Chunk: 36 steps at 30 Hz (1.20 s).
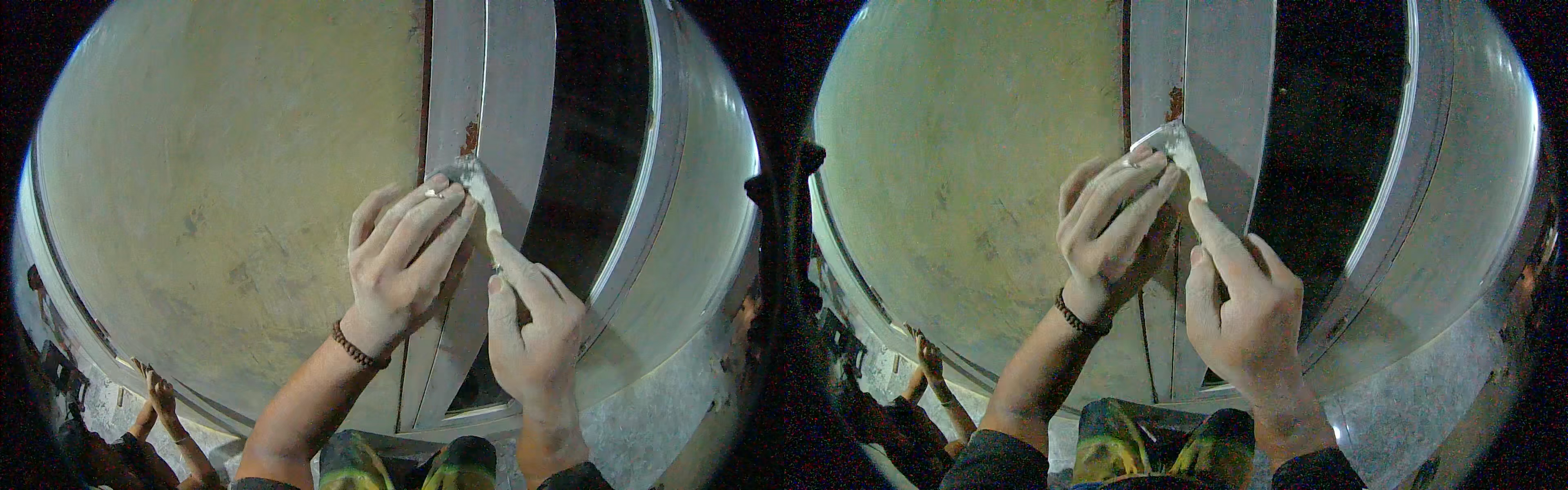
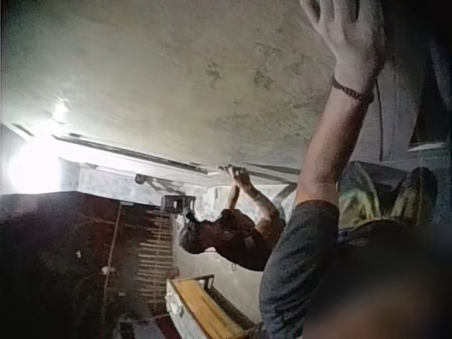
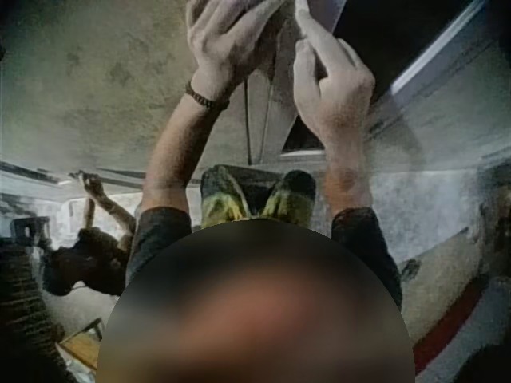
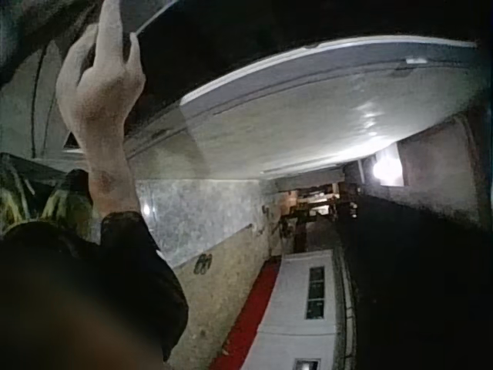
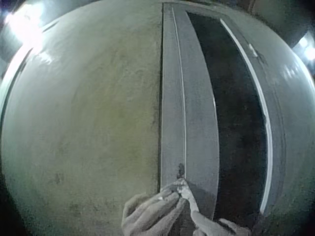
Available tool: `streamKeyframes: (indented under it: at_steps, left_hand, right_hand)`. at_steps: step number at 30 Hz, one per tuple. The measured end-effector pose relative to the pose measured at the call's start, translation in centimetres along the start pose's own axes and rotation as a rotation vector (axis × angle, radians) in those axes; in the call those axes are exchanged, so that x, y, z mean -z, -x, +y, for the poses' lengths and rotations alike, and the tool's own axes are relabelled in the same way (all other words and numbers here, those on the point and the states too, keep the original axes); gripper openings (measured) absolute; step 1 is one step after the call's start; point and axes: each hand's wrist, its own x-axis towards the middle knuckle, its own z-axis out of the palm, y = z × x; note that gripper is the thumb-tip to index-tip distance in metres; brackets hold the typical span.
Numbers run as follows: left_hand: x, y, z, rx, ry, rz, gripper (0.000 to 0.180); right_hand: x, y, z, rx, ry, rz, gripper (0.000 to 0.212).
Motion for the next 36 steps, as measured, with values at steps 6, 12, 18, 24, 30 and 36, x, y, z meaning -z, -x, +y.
streamKeyframes:
  at_steps: [6, 12, 18, 24, 30, 36]
  left_hand:
    - [-0.3, -0.2, 0.4, 0.02, 0.026, 0.001, 0.038]
    - [-2.0, -1.3, 2.4, 0.042, 0.055, 0.028, 0.038]
    - [-5.7, -3.5, 6.0, 0.009, 0.029, 0.047, 0.035]
    - [-6.0, -4.0, 5.7, 0.073, 0.039, 0.027, 0.036]
    - [-6.8, -5.0, 5.3, -0.025, 0.028, 0.06, 0.035]
    - [-7.1, -6.7, 7.4, -0.036, 0.056, 0.072, 0.033]
  right_hand:
    - [0.7, 0.1, -0.4, 0.012, 0.014, -0.013, 0.036]
    - [3.3, -0.1, 1.4, 0.014, 0.027, -0.041, 0.036]
    - [7.9, -0.2, 4.4, -0.124, 0.012, -0.068, 0.037]
    - [7.7, -1.0, 4.9, -0.014, -0.001, -0.018, 0.038]
    - [7.9, -1.9, 5.6, 0.112, 0.051, -0.004, 0.036]
    - [10.0, -2.3, 5.9, 0.016, 0.008, 0.009, 0.035]
